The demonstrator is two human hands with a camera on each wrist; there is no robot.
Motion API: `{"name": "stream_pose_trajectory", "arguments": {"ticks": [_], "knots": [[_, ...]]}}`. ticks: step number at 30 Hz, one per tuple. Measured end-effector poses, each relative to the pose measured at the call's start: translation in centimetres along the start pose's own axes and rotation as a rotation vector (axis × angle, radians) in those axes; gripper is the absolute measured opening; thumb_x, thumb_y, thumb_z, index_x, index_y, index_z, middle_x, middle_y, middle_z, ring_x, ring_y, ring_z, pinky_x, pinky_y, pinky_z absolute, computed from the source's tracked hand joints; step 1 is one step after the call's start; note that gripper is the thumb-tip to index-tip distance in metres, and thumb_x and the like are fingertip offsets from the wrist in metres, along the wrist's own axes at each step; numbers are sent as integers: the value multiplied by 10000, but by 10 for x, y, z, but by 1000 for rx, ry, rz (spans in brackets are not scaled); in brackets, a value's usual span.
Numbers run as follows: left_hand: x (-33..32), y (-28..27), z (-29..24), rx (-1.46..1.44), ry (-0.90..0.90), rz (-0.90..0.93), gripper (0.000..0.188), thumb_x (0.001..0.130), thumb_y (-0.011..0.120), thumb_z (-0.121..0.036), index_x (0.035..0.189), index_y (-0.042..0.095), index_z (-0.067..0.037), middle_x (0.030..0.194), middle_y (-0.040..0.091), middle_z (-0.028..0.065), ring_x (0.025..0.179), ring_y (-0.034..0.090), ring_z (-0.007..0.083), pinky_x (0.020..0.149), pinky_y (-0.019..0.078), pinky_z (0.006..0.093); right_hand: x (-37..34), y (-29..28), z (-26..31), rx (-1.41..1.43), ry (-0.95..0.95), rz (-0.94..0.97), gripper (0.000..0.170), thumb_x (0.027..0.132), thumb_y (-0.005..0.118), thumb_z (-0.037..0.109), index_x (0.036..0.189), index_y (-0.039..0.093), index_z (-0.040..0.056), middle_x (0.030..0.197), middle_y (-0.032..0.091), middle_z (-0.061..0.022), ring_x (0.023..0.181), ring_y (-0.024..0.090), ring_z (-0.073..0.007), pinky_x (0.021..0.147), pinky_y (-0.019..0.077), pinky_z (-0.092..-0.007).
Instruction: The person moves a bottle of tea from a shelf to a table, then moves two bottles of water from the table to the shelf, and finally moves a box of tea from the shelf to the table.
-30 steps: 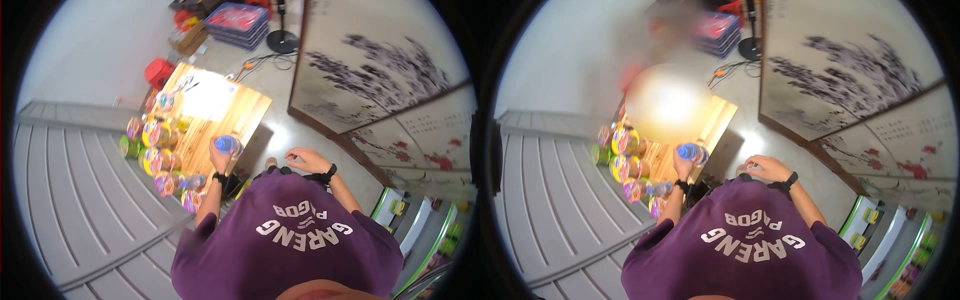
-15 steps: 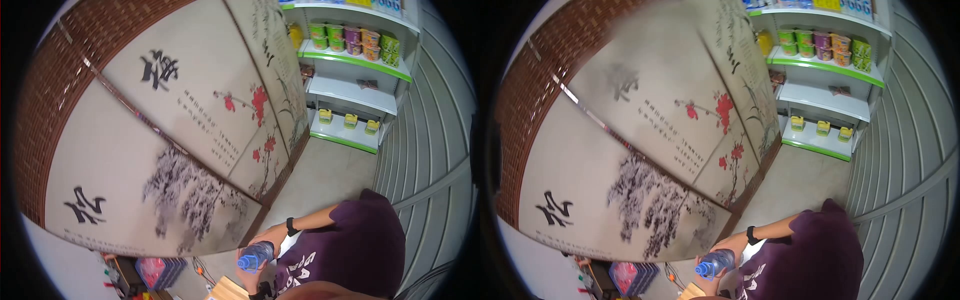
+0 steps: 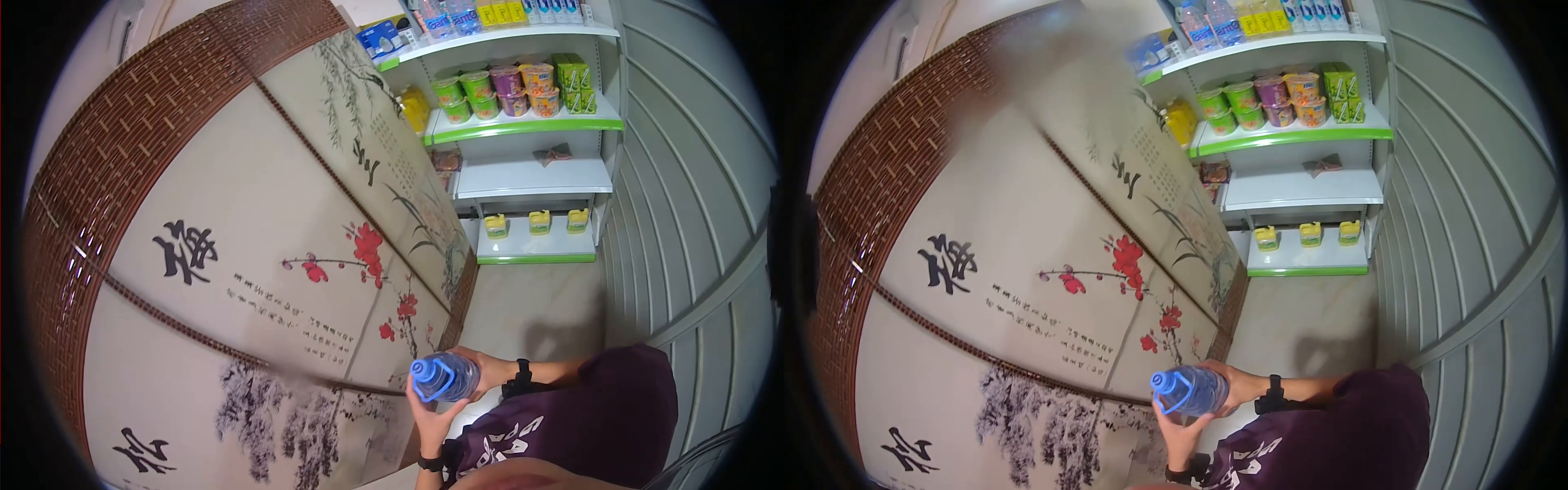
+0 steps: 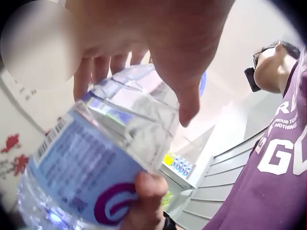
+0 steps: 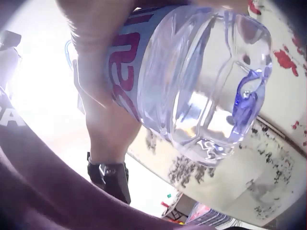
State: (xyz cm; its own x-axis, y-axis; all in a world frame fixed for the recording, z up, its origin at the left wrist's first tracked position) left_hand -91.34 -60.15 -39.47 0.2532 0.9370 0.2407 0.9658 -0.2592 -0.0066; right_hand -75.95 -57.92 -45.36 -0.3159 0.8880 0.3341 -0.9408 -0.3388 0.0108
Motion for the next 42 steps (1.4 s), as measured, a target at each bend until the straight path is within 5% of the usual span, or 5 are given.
{"name": "stream_pose_trajectory", "arguments": {"ticks": [7, 20, 26, 32, 42], "knots": [[40, 79, 31, 151, -46, 378, 1148, 719, 971, -169, 1583, 238, 11, 1464, 515, 218, 1334, 552, 292, 1120, 455, 431, -16, -81, 37, 10, 18, -225, 1062, 614, 1002, 157, 1487, 411, 29, 1424, 572, -92, 1320, 543, -181, 1148, 424, -379], [162, 122, 82, 72, -106, 512, 749, 721, 958, -74, 1345, 562, 43, 1279, 683, 140, 1168, 653, 207, 1043, 515, 379, 23, -167, 20, 21, 41, -449, 1067, 629, 1013, 153, 1486, 391, 20, 1416, 559, -93, 1330, 529, -192, 1151, 413, -387], [246, 137, 122, -66, -82, 626, 765, 718, 931, 19, 1379, 548, 47, 1294, 674, 127, 1177, 642, 203, 1047, 508, 364, 73, -222, 1, -108, 8, -506, 1050, 657, 995, 149, 1495, 375, 17, 1414, 547, -108, 1334, 521, -203, 1152, 408, -395], [321, 154, 154, -147, -119, 618, 885, 702, 965, -102, 1456, 515, 7, 1233, 718, 130, 1112, 689, 194, 993, 550, 358, 123, -280, -16, -130, 107, -501, 1070, 656, 998, 195, 1507, 375, 16, 1437, 527, -114, 1343, 514, -218, 1147, 412, -393], [422, 218, 161, -144, -154, 787, 710, 732, 933, -62, 1341, 578, 20, 1200, 725, 118, 1103, 691, 185, 1013, 536, 358, 150, -373, -31, -144, 131, -693, 1107, 643, 1007, 194, 1524, 355, 33, 1450, 526, -101, 1377, 485, -225, 1172, 387, -427]]}}
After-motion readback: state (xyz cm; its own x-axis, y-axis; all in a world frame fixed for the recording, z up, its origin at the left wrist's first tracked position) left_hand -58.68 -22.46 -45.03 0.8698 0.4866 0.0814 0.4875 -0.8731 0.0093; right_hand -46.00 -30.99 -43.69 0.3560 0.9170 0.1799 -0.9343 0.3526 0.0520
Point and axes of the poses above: each hand's wrist, its own x-axis towards the middle knuckle, its own y-axis out of the palm, z = x × y, the point moved 9 cm from there along x, towards the middle knuckle
